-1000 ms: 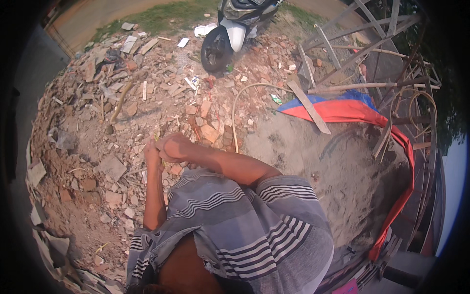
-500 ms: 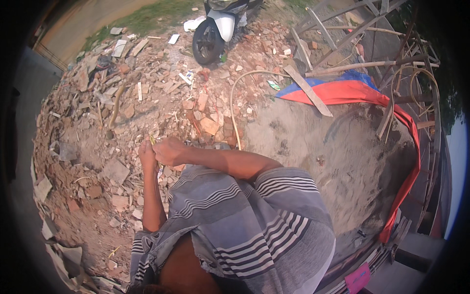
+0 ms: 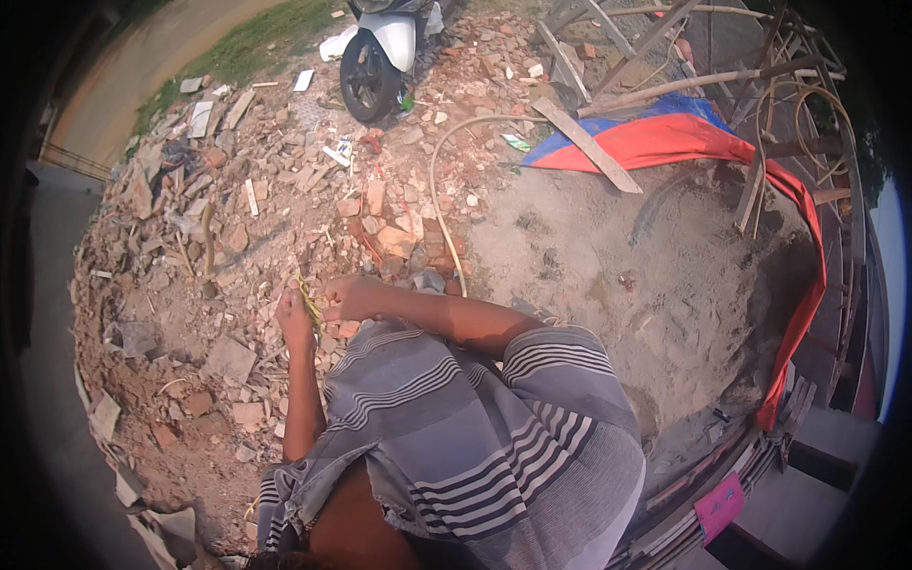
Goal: The person walks through a construction site, picks up a red string, and enters a room filled with cardboard pieces. They sit on the floor and begin sorting and bundling the cardboard pieces using the red string.
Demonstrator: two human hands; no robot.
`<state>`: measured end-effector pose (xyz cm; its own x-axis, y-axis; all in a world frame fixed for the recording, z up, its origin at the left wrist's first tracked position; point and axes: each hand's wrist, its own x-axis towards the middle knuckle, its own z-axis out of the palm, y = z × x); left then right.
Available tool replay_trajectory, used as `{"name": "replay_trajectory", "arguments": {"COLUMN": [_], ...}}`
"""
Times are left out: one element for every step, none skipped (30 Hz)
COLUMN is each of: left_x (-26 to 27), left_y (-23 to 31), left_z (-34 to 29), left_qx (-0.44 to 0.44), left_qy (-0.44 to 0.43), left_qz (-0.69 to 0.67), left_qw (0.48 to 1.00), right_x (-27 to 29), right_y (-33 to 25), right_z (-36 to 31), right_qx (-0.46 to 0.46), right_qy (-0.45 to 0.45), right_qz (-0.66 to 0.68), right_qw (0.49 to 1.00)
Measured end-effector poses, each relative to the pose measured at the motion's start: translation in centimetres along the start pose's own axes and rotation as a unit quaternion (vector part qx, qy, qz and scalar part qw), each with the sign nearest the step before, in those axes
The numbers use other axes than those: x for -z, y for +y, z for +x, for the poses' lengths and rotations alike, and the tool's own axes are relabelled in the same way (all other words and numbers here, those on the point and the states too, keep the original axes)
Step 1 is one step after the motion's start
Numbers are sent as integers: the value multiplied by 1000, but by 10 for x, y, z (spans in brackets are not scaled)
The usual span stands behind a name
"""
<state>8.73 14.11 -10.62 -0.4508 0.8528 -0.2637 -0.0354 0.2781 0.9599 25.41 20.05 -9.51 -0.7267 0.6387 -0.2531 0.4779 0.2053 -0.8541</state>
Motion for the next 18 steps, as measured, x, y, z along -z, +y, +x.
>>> {"name": "replay_trajectory", "arguments": {"left_x": [-5, -13, -24, -36, -49, -62, -77, -89, -99, -107, -115, -119, -120, -115, -108, -97, -90, -69], "left_y": [-1, -3, -6, -8, -9, -9, -9, -7, -4, -1, 1, 1, -1, -5, -12, -23, -40, -55], "left_z": [2, 2, 2, 4, 7, 10, 14, 19, 25, 33, 43, 55, 69, 88, 107, 124, 140, 150], "left_qx": [-2, 21, 9, 36, 74, 76, 98, 119, 146, 173, 198, 201, 177, 120, 122, 121, 111, 117], "left_qy": [-20, -25, -27, -55, -90, -108, -126, -143, -165, -186, -208, -236, -212, -216, -189, -135, -36, -47], "left_qz": [6, 48, 69, 37, -3, -17, -34, -51, -37, -24, -11, -21, 42, 50, 88, 125, 151, 140], "left_qw": [1000, 998, 997, 997, 993, 991, 987, 981, 975, 967, 958, 951, 960, 968, 970, 975, 982, 982], "right_x": [3, 7, 10, 14, 19, 25, 32, 37, 44, 49, 56, 63, 67, 76, 82, 95, 107, 114], "right_y": [9, 19, 28, 37, 46, 56, 67, 78, 90, 102, 117, 134, 152, 174, 196, 224, 249, 271], "right_z": [-2, -4, -6, -6, -5, -5, -4, -4, -5, -5, -7, -8, -11, -16, -19, -29, -40, -50], "right_qx": [-17, 3, 44, 55, 46, 7, -41, -63, -95, -119, -106, -88, -61, -5, 1, -17, -42, -92], "right_qy": [37, 59, 101, 112, 106, 68, 36, 40, 50, 58, 99, 140, 183, 206, 212, 184, 159, 205], "right_qz": [34, 42, 56, 64, 92, 114, 131, 145, 154, 164, 152, 141, 125, 33, -16, -57, -103, -97], "right_qw": [999, 997, 992, 990, 989, 991, 990, 987, 982, 977, 978, 976, 973, 978, 977, 981, 981, 970]}}
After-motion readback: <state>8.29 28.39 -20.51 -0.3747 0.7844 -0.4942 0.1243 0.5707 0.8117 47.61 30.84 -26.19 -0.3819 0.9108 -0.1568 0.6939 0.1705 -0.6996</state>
